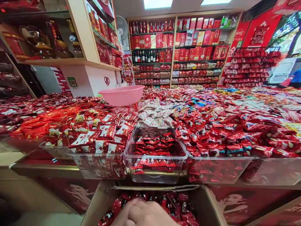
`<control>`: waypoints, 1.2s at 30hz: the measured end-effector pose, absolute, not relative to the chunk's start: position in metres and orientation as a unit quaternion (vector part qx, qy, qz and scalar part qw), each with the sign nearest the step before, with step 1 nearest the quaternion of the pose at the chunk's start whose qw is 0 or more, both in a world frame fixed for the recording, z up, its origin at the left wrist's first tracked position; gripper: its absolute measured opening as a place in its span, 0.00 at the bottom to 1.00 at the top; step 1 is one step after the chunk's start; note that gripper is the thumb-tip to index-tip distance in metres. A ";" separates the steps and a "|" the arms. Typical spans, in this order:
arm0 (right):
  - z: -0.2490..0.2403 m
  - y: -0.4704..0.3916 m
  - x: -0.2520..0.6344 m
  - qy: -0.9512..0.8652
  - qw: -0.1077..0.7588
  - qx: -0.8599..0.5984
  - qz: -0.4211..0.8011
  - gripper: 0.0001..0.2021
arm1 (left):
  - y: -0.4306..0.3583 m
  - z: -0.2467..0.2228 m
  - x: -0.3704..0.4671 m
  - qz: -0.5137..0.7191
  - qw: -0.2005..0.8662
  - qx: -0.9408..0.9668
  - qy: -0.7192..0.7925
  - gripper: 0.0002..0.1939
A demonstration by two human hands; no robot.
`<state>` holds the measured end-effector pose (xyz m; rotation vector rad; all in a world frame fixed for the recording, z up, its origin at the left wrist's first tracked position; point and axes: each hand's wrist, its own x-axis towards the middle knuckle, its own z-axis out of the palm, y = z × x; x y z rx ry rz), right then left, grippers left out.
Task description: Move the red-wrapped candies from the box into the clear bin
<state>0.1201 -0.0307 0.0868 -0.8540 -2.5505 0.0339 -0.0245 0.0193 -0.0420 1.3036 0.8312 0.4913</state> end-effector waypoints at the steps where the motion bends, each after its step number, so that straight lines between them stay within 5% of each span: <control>1: 0.055 -0.033 0.120 -0.902 0.218 -0.372 0.037 0.07 | 0.019 -0.041 -0.024 0.219 0.694 0.585 0.357 0.16; 5: -0.026 -0.030 0.127 -0.784 0.208 -0.542 0.219 0.19 | 0.016 -0.048 -0.022 0.215 0.705 0.599 0.312 0.18; 9: -0.039 -0.030 0.132 -0.685 0.259 -0.595 0.331 0.16 | 0.014 -0.059 -0.020 0.195 0.706 0.604 0.313 0.19; 22: -0.043 -0.028 0.134 -0.669 0.277 -0.602 0.336 0.05 | 0.022 -0.064 -0.021 0.270 0.713 0.535 0.363 0.21; 36: -0.051 -0.026 0.140 -0.677 0.290 -0.603 0.307 0.10 | 0.024 -0.065 -0.024 0.233 0.627 0.598 0.442 0.18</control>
